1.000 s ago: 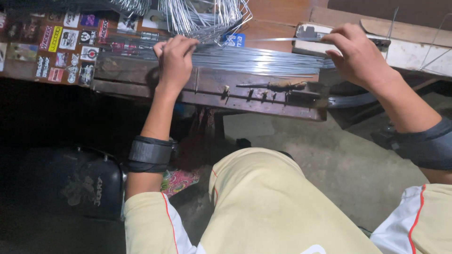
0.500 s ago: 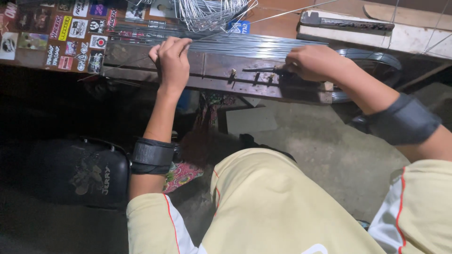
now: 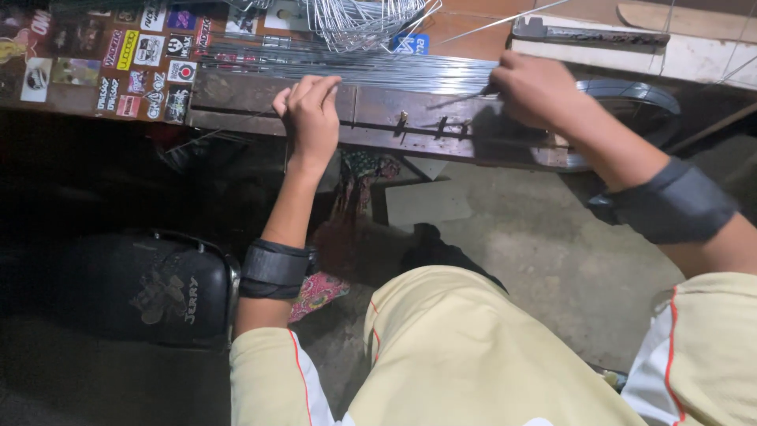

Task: The person bends metal wires into rectangular frames using a manual bending jig on a workbench.

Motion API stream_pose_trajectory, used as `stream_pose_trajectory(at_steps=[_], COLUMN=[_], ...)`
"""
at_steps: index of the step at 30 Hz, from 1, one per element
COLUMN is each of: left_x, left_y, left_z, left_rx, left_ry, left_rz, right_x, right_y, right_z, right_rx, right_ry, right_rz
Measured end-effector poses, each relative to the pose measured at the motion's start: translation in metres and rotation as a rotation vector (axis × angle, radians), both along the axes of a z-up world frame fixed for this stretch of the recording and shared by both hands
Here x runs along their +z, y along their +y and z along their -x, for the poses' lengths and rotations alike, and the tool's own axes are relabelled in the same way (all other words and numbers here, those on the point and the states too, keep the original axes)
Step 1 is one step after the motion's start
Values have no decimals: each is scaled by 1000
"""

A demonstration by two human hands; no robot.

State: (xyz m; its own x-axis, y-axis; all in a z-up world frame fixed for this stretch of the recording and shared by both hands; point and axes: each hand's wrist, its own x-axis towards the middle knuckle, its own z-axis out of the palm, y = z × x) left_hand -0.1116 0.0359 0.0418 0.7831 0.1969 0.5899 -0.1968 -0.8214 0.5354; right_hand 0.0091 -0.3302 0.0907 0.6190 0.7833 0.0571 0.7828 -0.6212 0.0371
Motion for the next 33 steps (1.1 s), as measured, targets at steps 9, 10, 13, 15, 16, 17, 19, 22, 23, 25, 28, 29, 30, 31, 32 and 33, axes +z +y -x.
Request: stream_pose_trajectory(at_steps=[9, 10, 13, 15, 16, 17, 19, 22, 23, 25, 28, 29, 30, 31, 32, 33], left_x=[3, 0, -4, -2, -6, -9, -8, -11, -13, -17, -22, -22, -24, -26, -29, -33], left_y=[-54, -65, -98, -124, -135, -145, -163, -185, -189, -190, -185, -181, -177, -174, -171, -168], left_z=[-26, -30, -37, -38, -39, -40, -46, -45, -47, -48, -47, -46, -43, -45, -44, -42], left_rx=[-161, -171, -267, -355, -364, -396, -428, -471, -468, -466, -441, -426, -408, -406, -371, -336], left_ry=[-53, -55, -4, 2, -3, 12, 20, 36, 38, 40, 33, 37, 44, 45, 45, 46], left_rz=[-98, -97, -112, -71, -72, -72, -78, -31, -57, -86, -87, -97, -105, -104, -119, -133], right_x=[45, 46, 47, 47, 45, 43, 39, 25, 21, 15, 6, 1, -5, -5, -6, -8], right_y=[-98, -105, -122, -131, -136, -141, -149, -164, -170, -182, -204, -212, -220, -222, -224, -226], right_z=[41, 44, 53, 58, 63, 67, 67, 78, 80, 82, 80, 79, 78, 78, 79, 80], right_rx=[-105, -114, -229, -271, -279, -255, -229, -256, -304, -353, -389, -405, -418, -416, -432, -449], right_ry=[-113, -116, -157, -118, -123, -95, -74, -52, -54, -55, -62, -65, -66, -65, -58, -50], right_rz=[-233, -231, -245, -276, -275, -279, -288, -237, -215, -197, -217, -235, -253, -252, -265, -277])
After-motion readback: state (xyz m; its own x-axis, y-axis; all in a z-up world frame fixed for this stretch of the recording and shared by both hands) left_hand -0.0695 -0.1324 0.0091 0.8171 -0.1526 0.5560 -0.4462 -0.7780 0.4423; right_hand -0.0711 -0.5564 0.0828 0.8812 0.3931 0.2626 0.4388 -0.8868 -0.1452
